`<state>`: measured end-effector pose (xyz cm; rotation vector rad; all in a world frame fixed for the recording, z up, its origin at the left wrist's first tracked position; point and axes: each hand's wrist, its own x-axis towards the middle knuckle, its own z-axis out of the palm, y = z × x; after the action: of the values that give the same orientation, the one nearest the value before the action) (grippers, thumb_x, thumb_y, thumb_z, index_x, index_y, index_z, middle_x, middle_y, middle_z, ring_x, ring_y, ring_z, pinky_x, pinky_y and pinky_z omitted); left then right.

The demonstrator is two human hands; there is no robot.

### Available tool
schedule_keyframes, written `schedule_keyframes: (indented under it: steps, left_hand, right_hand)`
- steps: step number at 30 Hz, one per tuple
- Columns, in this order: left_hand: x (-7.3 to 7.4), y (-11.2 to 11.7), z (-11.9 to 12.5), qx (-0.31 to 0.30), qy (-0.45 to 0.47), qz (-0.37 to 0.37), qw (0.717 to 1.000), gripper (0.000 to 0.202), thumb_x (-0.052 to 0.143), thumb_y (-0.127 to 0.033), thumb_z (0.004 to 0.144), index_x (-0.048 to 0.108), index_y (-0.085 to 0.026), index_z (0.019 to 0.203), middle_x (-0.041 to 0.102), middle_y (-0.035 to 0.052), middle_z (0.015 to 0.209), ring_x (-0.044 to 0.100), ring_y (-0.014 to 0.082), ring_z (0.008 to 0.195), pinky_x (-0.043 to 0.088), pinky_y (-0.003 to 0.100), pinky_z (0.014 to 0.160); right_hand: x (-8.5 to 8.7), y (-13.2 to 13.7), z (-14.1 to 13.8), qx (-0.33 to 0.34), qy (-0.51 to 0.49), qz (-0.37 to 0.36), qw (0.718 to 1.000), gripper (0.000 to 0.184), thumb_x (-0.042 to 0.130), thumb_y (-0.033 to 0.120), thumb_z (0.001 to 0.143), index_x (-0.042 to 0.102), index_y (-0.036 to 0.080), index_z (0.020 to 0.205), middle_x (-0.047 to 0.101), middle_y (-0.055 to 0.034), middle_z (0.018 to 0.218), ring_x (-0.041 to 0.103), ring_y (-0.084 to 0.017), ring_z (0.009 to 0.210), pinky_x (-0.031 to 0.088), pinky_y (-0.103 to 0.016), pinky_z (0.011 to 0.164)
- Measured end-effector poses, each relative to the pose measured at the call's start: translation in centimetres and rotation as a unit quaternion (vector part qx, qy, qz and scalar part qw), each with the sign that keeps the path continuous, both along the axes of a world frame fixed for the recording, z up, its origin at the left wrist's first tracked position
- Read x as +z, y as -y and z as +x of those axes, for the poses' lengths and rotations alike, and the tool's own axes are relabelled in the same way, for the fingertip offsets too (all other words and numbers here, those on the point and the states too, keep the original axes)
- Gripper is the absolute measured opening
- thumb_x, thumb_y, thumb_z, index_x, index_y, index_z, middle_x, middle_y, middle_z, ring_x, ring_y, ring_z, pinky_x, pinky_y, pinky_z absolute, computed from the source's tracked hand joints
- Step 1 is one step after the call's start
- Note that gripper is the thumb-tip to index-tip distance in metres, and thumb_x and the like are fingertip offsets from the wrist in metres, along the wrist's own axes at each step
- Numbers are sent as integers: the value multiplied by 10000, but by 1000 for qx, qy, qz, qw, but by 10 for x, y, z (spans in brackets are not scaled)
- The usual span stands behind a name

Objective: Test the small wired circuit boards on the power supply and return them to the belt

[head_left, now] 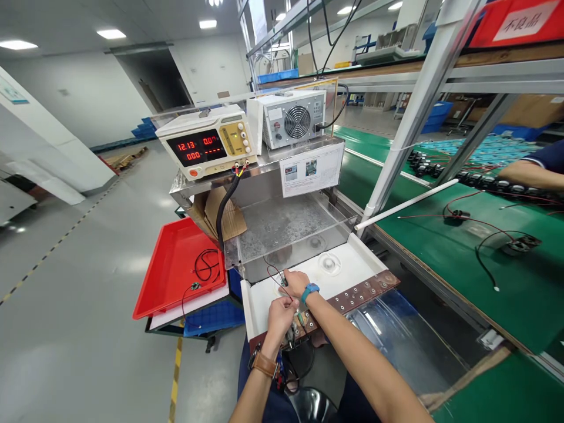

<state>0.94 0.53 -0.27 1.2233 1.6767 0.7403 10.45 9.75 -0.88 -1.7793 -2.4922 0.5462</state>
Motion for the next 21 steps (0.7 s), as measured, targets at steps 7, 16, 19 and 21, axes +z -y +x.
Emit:
schedule_keyframes:
  steps: [7,16,19,21]
  left_hand:
    - [-6,-2,1,2,44,2,999,311,628,-468,698,581,-185,576,599,14,549,539,141,532,366,245,531]
    - [-8,-1,0,0,52,0,999,350,649,-511,689,586,-185,575,605,15,552,541,139,539,362,241,527]
    - [-10,-1,-1,-4,54,1,999,359,651,-522,691,583,-188,580,594,13,550,536,144,548,364,248,538]
    - [-11,-1,-1,-2,52,-2,999,366,660,-532,685,586,-188,585,589,12,549,531,147,548,364,252,542]
  right_hand:
    - [0,-1,0,0,-1,-3,1000,480,631,527,825,577,168,1139,719,-138,1011,678,-281,970,453,-309,742]
    - [0,0,0,-6,-2,-6,1000,493,629,520,813,570,171,1157,715,-134,1034,675,-275,973,451,-308,747]
    - [3,1,0,-5,-2,-2,1000,477,622,508,811,580,168,1142,717,-135,1024,679,-276,958,449,-307,734]
    - [5,1,0,-6,-5,-3,1000,467,631,491,801,586,166,1133,720,-134,1010,680,-276,952,447,-304,729]
